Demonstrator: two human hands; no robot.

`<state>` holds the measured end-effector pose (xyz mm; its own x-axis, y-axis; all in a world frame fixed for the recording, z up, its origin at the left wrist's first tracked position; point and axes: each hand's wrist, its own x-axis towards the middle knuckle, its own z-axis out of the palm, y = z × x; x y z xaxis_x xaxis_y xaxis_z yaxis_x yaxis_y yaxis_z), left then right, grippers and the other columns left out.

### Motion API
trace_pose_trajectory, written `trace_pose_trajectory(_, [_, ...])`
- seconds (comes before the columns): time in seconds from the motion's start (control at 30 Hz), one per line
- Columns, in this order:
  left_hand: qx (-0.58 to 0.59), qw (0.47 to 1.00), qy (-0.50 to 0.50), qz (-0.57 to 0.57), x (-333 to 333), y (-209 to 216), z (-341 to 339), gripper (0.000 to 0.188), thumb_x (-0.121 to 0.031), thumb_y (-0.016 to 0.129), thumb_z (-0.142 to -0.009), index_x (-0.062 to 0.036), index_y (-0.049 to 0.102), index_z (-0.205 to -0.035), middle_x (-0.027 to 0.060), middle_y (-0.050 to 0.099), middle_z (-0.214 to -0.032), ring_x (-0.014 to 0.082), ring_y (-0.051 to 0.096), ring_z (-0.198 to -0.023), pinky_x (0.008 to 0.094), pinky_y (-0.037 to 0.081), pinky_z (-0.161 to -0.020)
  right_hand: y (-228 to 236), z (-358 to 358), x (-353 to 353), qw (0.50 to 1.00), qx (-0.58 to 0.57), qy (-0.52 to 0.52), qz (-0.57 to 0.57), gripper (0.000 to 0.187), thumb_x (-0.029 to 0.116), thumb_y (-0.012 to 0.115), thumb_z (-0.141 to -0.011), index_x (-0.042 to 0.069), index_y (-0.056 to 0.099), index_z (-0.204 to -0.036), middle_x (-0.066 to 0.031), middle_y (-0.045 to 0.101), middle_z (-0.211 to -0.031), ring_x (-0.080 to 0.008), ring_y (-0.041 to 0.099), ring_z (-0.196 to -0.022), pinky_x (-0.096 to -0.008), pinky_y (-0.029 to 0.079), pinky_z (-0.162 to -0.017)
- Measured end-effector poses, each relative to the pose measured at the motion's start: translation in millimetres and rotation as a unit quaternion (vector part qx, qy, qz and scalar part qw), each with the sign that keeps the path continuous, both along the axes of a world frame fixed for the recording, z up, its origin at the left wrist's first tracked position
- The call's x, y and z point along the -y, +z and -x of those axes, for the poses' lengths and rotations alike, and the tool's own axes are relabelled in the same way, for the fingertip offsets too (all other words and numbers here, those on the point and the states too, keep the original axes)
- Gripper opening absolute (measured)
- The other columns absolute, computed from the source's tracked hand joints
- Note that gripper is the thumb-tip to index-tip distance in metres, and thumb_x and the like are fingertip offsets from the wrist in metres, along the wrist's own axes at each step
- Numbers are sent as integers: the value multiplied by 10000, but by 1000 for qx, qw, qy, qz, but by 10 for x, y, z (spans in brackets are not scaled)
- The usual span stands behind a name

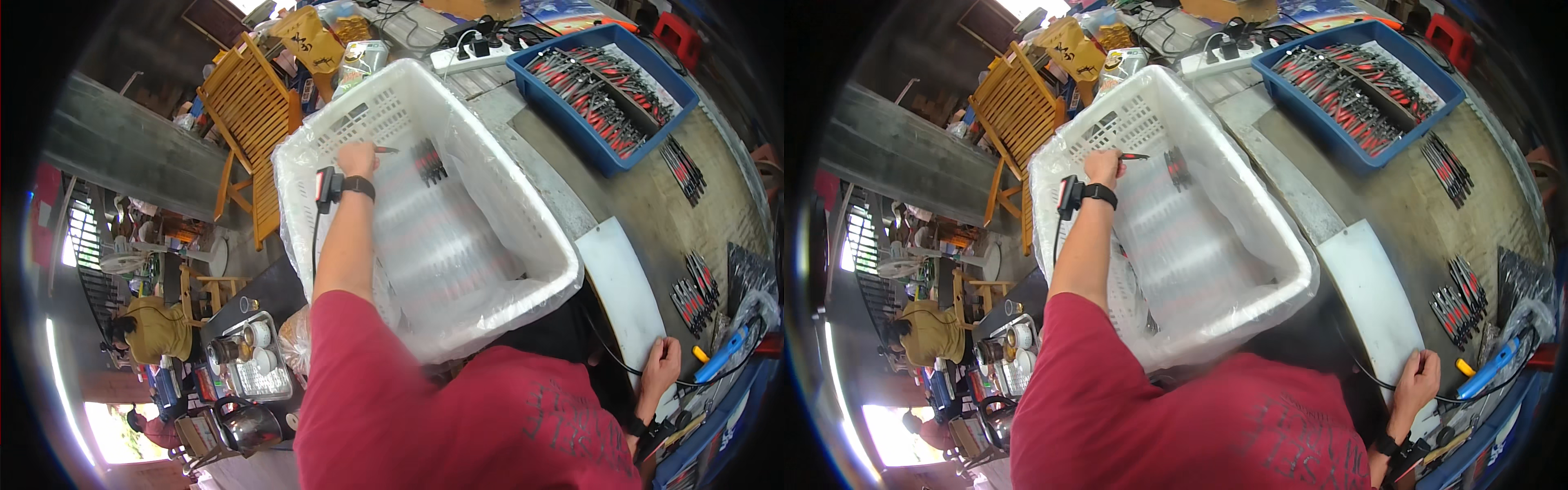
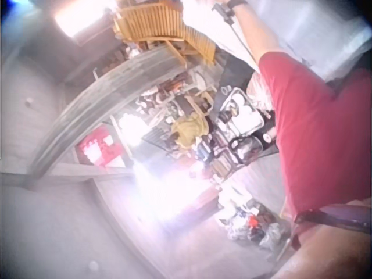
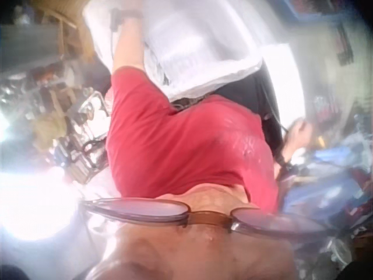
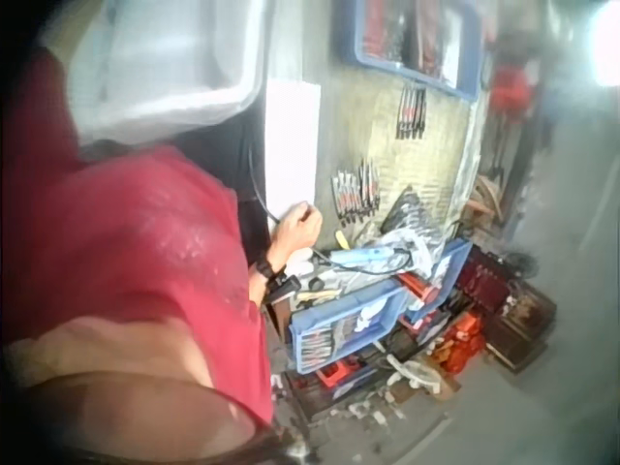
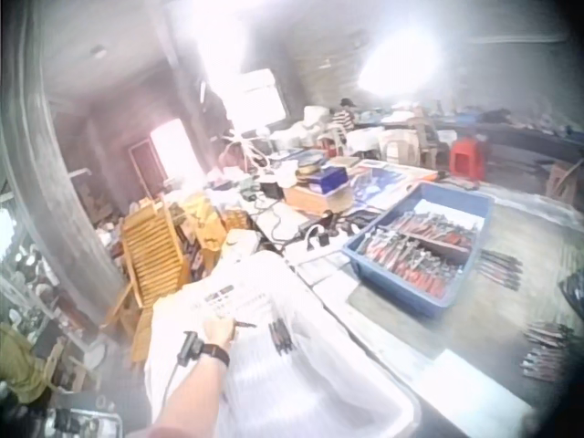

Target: The person repeatedly picks up small black pens with red accents from a table and places them into a white plastic basket lined with a clear bag. The pens are arranged in neat rows inside the basket.

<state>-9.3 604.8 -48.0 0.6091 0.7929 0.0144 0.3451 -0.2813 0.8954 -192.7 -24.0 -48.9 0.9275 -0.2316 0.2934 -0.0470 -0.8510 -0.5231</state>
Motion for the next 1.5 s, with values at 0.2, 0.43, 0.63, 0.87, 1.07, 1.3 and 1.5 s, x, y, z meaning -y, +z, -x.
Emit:
trace_pose_trajectory(0.2, [74,980,119,141,24,-604,-45,127,-59,556,-718,60,588,-686,136,555,-576,218,550,-460,319,409,-404,-2,-2,-12,1000,1,-6,10,164,106,548,-849,-21,484,-768,-111,449,-674,-233,433,-587,-331,369,-549])
trace_pose_trajectory(0.43, [141,929,159,303,75,-991,-96,63,23,548,-785,60,524,-829,128,534,-725,226,564,-589,343,501,-483,0,4,-13,1000,-10,-5,1,156,100,544,-849,-27,485,-780,-117,446,-689,-233,429,-596,-329,373,-561])
trace_pose_trajectory(0.63, [9,983,134,126,266,-1275,-38,145,-76,608,-795,68,589,-797,112,579,-673,204,594,-605,298,488,-495,-24,10,17,1000,-16,-9,7,152,100,534,-852,-31,486,-790,-130,456,-703,-257,437,-618,-342,381,-579])
trace_pose_trajectory(0.87, [-180,975,33,-130,357,-1364,100,296,-273,650,-737,8,649,-830,201,643,-757,355,633,-742,413,482,-696,-50,17,55,1000,-21,-5,2,153,102,529,-855,-34,487,-798,-151,470,-724,-288,448,-642,-358,388,-597])
trace_pose_trajectory(1.07, [-196,974,67,-96,578,-1218,73,280,-260,625,-772,12,641,-835,221,638,-803,358,628,-789,423,473,-703,-42,16,44,1000,-22,-8,4,155,101,524,-858,-35,483,-796,-158,466,-723,-297,447,-644,-363,384,-595])
trace_pose_trajectory(1.3, [-193,975,78,-82,660,-1242,28,280,-255,624,-785,12,628,-867,210,642,-828,350,627,-811,414,474,-710,-30,18,26,1000,-22,-10,-4,152,91,524,-857,-34,475,-787,-158,461,-714,-296,439,-637,-363,380,-591])
trace_pose_trajectory(1.5, [-181,974,74,-117,680,-1390,-11,295,-263,629,-785,18,622,-873,211,641,-838,351,625,-815,415,473,-710,-22,9,9,1000,-17,-11,4,148,83,526,-857,-31,469,-782,-147,457,-705,-275,430,-622,-353,379,-588])
